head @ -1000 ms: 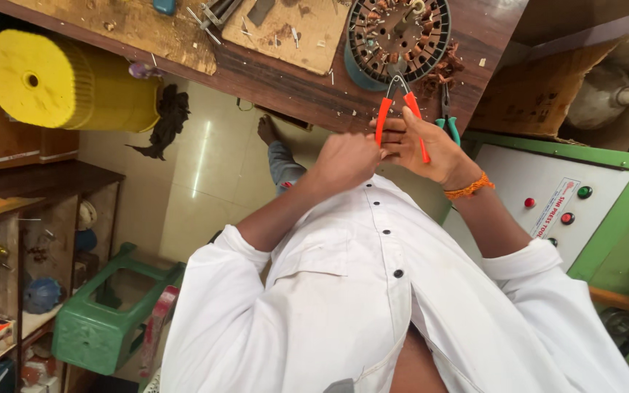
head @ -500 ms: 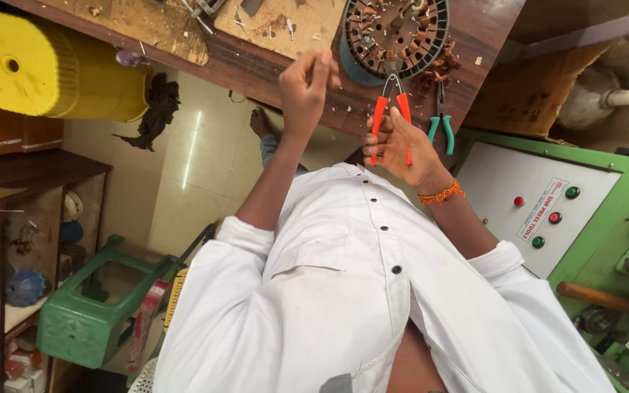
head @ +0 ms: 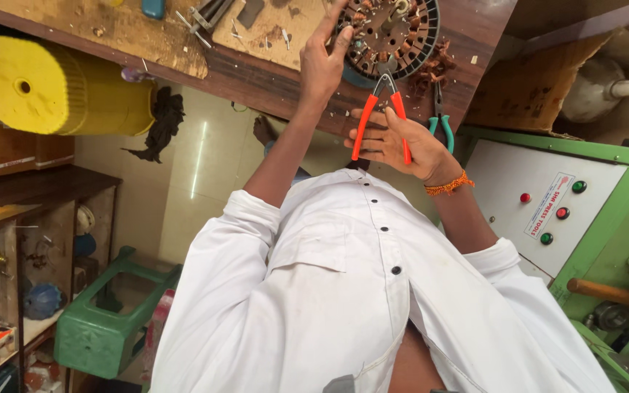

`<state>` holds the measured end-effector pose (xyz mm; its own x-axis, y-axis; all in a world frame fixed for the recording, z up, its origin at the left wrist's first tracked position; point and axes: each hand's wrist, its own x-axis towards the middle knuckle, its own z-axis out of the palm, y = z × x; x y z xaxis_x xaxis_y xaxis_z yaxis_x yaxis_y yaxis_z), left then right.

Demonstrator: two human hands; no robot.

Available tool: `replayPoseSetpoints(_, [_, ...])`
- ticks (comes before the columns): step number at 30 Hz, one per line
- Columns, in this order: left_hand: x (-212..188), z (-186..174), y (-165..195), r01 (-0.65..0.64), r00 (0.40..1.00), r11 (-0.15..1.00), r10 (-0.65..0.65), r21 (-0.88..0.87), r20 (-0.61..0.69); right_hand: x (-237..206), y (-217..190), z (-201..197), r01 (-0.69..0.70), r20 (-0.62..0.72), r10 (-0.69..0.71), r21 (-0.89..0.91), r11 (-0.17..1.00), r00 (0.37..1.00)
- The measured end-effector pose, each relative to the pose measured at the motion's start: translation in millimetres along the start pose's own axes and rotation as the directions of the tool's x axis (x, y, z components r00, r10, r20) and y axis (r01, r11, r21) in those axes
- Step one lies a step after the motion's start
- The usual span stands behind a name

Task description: The person uses pliers to cut and remove copper windings from a motor stator on a workbench. They then insert a new rotor into the stator and rotate it to check alignment.

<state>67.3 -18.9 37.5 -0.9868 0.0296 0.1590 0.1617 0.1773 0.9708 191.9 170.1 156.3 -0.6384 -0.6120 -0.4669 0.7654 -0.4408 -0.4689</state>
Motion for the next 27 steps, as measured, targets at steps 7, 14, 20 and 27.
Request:
replayPoseSetpoints(7, [5,-6,17,0.035,0.998,0.992,-0.029,-0.118,0.052,7,18,-11,0.027,-0.043,-0.019,0.191,0.981,0.999])
replayPoseSetpoints(14, [4,-3,13,0.225,0.974,0.961,-0.215,-0.160,0.075,19,41,-30,0.036,0.029,-0.049,0.335,0.941,0.998])
replayPoseSetpoints(20, [3,3,8,0.055,0.997,0.994,-0.060,-0.097,-0.049,23,36,-32,0.025,-0.091,0.001,0.286,0.958,0.996])
replayPoseSetpoints(27, [8,-2,8,0.141,0.990,0.971,-0.142,-0.193,0.011,24,9,-21,-0.341,-0.431,-0.529,-0.902,0.264,0.732])
